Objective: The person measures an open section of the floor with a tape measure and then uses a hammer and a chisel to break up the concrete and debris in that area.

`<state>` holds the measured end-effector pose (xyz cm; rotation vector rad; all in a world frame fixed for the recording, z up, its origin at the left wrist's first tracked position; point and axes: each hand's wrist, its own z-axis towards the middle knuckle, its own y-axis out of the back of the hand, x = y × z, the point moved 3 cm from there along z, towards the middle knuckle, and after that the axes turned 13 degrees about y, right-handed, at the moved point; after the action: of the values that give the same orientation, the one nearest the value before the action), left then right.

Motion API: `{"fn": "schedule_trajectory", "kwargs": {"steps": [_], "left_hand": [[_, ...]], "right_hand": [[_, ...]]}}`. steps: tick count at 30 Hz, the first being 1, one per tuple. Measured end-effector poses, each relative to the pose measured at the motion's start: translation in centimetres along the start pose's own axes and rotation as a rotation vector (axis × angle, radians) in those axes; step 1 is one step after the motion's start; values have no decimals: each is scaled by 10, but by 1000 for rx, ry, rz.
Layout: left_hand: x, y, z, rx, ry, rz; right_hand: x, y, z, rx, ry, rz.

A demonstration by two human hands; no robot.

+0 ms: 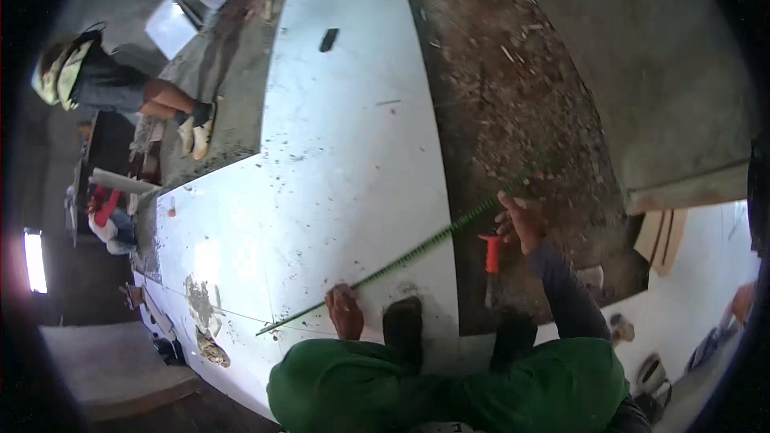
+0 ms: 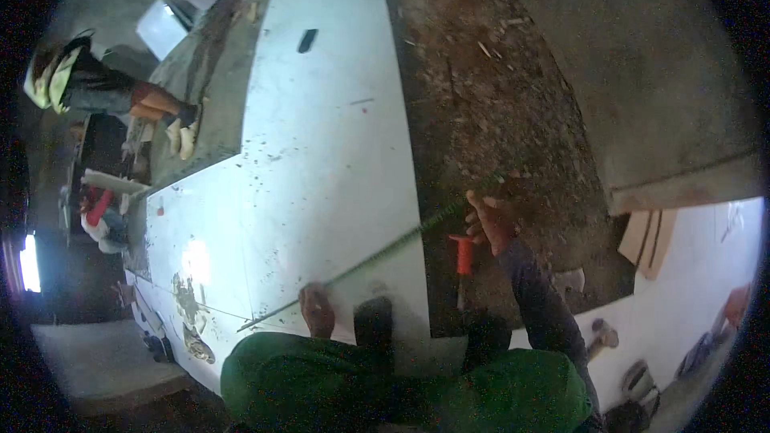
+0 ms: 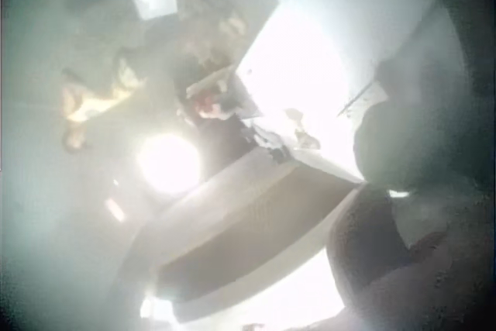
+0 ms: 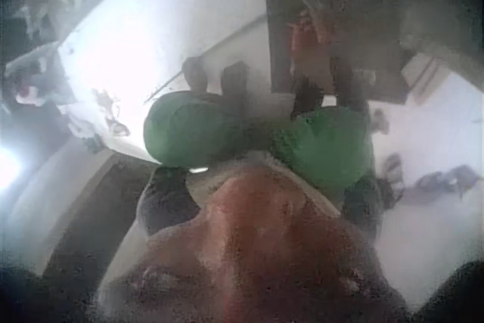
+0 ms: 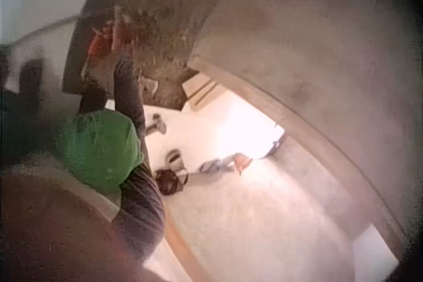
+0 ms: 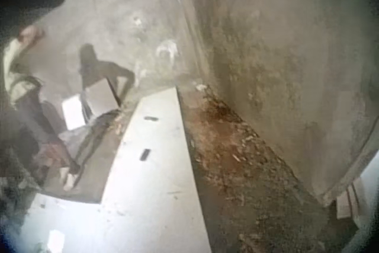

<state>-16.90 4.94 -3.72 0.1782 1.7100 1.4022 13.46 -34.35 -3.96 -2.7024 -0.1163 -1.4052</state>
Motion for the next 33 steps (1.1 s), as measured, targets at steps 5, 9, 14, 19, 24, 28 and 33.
{"fn": "schedule_trajectory", "kwargs": {"steps": [5, 9, 14, 19, 24, 28, 33], "left_hand": [[-8, 20, -20, 41, -63, -56], [-25, 11, -2, 60, -90, -118], [-62, -19, 49, 193, -290, -8], [-99, -31, 89, 257, -278, -17], [-73, -58, 110, 175, -433, 221], [-73, -53, 110, 352, -447, 24], [-90, -49, 95, 346, -447, 150]], "right_hand": [[-32, 5, 26, 61, 22, 35], [-34, 25, 10, -98, -60, 270], [-68, 69, 11, -230, 40, 419], [-79, 94, 9, -309, 174, 507], [-85, 113, 3, -148, 388, 304], [-78, 104, -19, -249, 304, 247], [-81, 115, -27, -328, 164, 452]]}}
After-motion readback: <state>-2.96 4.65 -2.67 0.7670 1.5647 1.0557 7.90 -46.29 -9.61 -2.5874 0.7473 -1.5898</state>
